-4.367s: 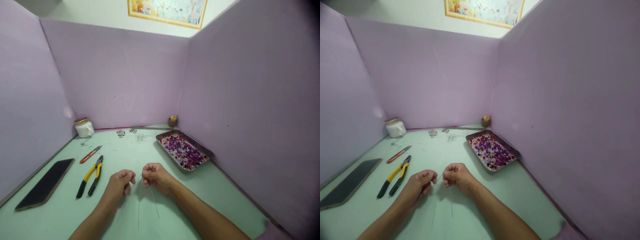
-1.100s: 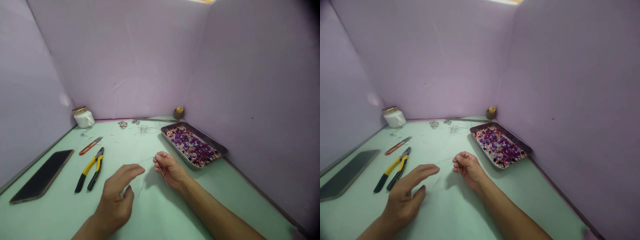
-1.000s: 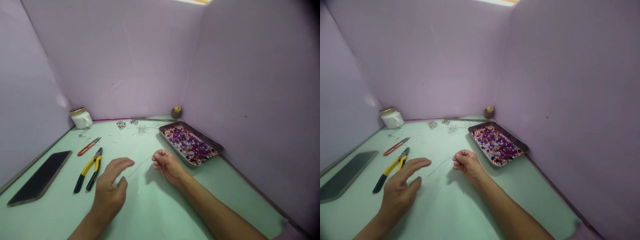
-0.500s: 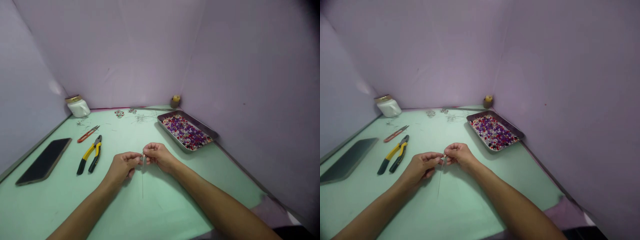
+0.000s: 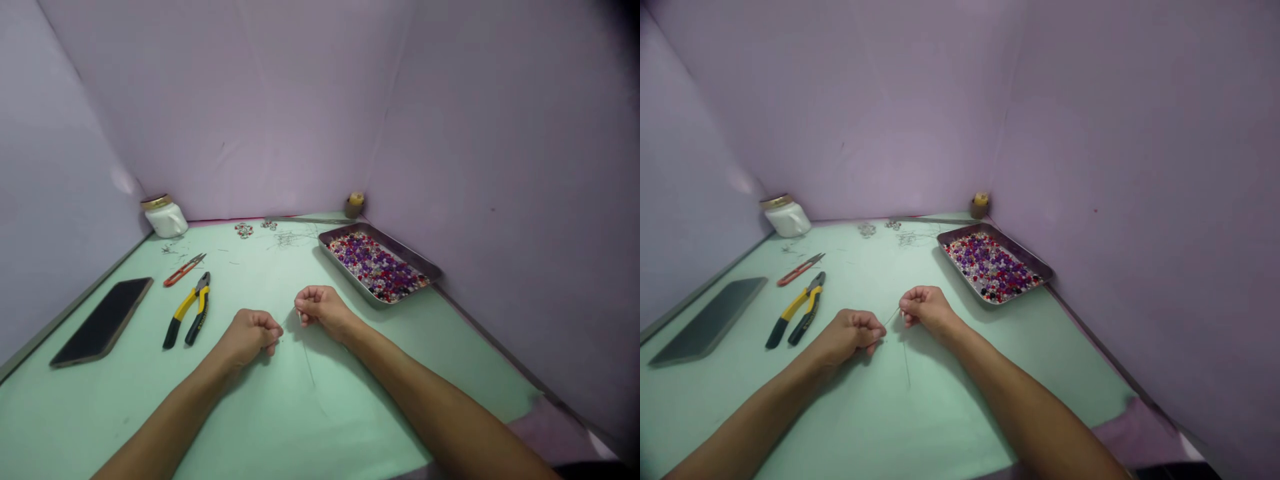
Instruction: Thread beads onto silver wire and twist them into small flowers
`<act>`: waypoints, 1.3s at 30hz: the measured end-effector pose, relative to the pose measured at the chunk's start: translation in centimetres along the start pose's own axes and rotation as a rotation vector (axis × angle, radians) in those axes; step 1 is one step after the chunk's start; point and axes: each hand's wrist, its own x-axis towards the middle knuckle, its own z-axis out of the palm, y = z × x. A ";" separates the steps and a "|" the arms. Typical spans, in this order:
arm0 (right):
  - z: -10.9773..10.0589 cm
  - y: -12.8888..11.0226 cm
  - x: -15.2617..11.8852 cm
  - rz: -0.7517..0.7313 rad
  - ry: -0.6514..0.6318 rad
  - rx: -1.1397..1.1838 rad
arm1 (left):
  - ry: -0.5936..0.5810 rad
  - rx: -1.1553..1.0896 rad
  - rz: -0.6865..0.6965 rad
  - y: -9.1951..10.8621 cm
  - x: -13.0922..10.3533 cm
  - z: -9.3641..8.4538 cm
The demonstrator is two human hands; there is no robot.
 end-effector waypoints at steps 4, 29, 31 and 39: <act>-0.5 0.0 0.4 -0.012 0.044 0.003 | 0.037 0.100 -0.019 0.1 0.2 -1.3; 2.1 0.7 -1.5 0.059 -0.197 -0.115 | 0.020 0.022 0.113 0.1 -0.2 -0.4; 2.2 0.7 -1.5 0.047 -0.166 -0.184 | 0.028 0.005 0.126 0.0 -0.2 -0.2; 1.4 -0.5 -1.5 -0.004 -0.251 -0.228 | 0.080 -0.271 0.007 0.5 -0.2 -0.6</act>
